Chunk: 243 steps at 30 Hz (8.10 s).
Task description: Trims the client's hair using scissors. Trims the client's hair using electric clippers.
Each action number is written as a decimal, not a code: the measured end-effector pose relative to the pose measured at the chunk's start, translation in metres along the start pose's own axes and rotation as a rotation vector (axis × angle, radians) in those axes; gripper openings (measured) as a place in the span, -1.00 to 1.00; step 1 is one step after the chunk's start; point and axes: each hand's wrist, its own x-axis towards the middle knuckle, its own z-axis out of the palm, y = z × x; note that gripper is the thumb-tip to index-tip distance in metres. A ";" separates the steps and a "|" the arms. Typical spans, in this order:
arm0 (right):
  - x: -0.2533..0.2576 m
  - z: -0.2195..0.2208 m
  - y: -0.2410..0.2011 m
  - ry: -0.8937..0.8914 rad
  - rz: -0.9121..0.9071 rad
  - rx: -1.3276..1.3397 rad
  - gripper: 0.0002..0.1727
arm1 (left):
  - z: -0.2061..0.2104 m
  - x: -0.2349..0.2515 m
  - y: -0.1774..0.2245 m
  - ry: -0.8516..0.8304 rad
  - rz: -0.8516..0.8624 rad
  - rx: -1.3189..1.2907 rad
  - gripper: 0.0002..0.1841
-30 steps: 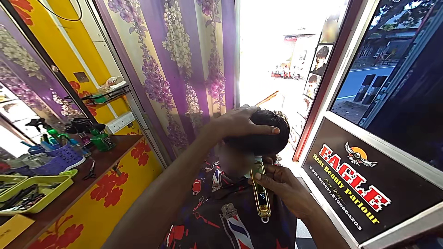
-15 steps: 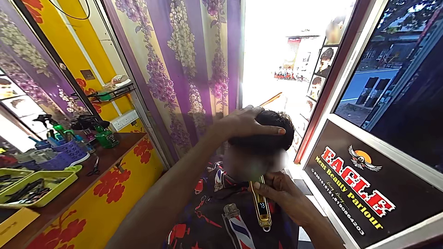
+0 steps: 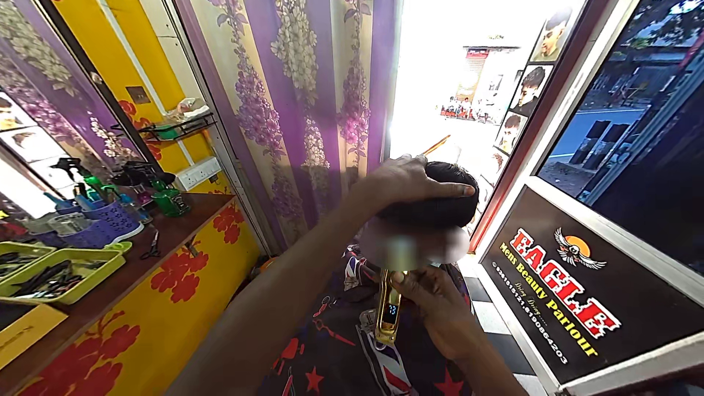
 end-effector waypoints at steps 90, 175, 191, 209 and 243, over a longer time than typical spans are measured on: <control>0.019 0.018 -0.010 0.245 -0.053 -0.153 -0.53 | 0.003 -0.006 0.005 0.044 -0.082 0.002 0.24; 0.004 -0.047 -0.010 -0.012 0.079 0.048 -0.55 | 0.008 -0.006 0.004 0.069 -0.092 0.006 0.29; 0.008 -0.045 -0.013 -0.021 0.065 -0.002 -0.56 | 0.009 -0.007 0.002 0.082 -0.086 -0.003 0.26; 0.005 -0.030 0.000 -0.119 0.098 0.039 -0.54 | 0.009 -0.008 0.000 0.080 -0.103 0.001 0.24; 0.003 -0.044 0.016 -0.057 0.043 0.241 -0.60 | 0.012 -0.002 -0.016 0.133 -0.089 0.006 0.26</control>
